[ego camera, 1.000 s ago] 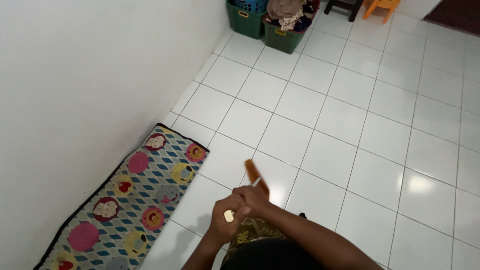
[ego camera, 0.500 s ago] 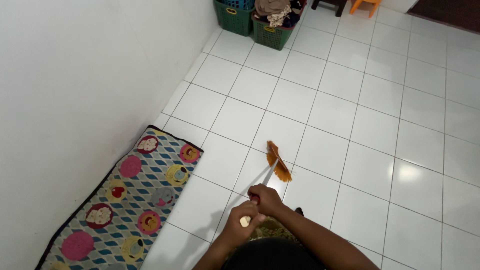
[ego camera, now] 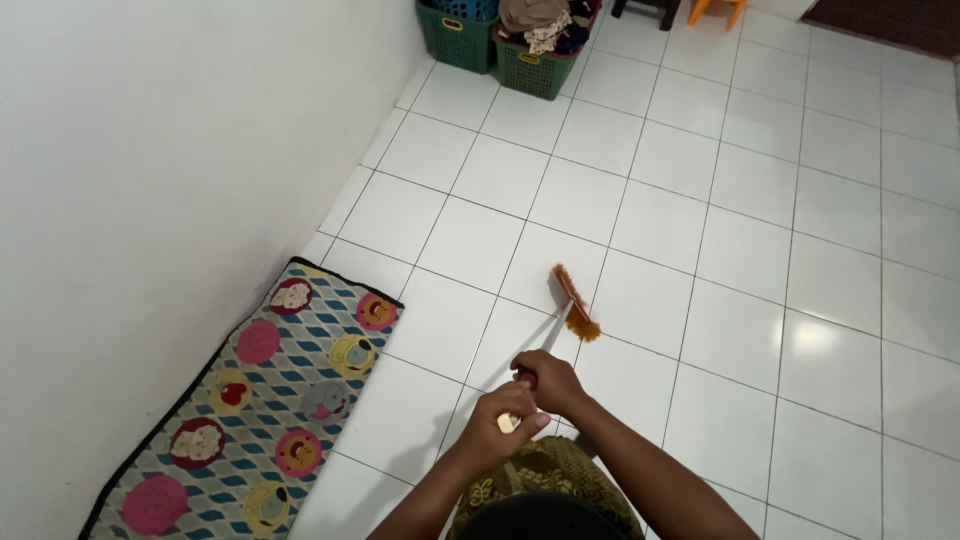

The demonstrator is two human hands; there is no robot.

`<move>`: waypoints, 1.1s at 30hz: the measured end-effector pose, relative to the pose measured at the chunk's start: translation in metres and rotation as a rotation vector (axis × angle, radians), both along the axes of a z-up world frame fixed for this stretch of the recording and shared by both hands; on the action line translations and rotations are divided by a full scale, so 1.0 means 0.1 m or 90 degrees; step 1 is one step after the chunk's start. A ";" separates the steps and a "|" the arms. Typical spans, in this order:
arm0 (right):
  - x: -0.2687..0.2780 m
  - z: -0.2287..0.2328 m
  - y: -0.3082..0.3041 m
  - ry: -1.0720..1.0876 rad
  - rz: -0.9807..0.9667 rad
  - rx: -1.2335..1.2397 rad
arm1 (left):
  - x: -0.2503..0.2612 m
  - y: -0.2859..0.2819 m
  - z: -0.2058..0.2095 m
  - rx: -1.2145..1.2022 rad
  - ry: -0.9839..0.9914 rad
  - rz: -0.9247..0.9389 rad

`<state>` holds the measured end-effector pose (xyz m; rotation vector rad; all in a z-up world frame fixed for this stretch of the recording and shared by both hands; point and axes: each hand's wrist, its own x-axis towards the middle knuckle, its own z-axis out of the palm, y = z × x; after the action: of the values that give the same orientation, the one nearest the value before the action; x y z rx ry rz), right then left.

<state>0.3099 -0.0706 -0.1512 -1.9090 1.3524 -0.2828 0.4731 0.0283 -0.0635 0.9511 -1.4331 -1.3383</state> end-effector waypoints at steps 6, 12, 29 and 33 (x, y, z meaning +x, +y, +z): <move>-0.01 0.37 0.04 -0.056 0.025 0.006 | 0.00 -0.05 0.38 -0.062 -0.016 0.010; -0.06 0.17 0.13 -0.219 0.097 0.051 | -0.09 0.02 0.71 -0.138 -0.015 -0.023; -0.97 0.44 1.43 -0.268 0.147 0.054 | -0.78 1.22 2.27 -0.413 0.157 -0.309; -1.14 0.36 1.75 -0.299 0.135 0.022 | -0.88 1.51 2.22 -0.439 0.186 -0.310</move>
<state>0.1963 0.1047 -0.1150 -1.7938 0.8332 -0.5563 0.3849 0.1789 0.1582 -0.0479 -1.7727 -1.1123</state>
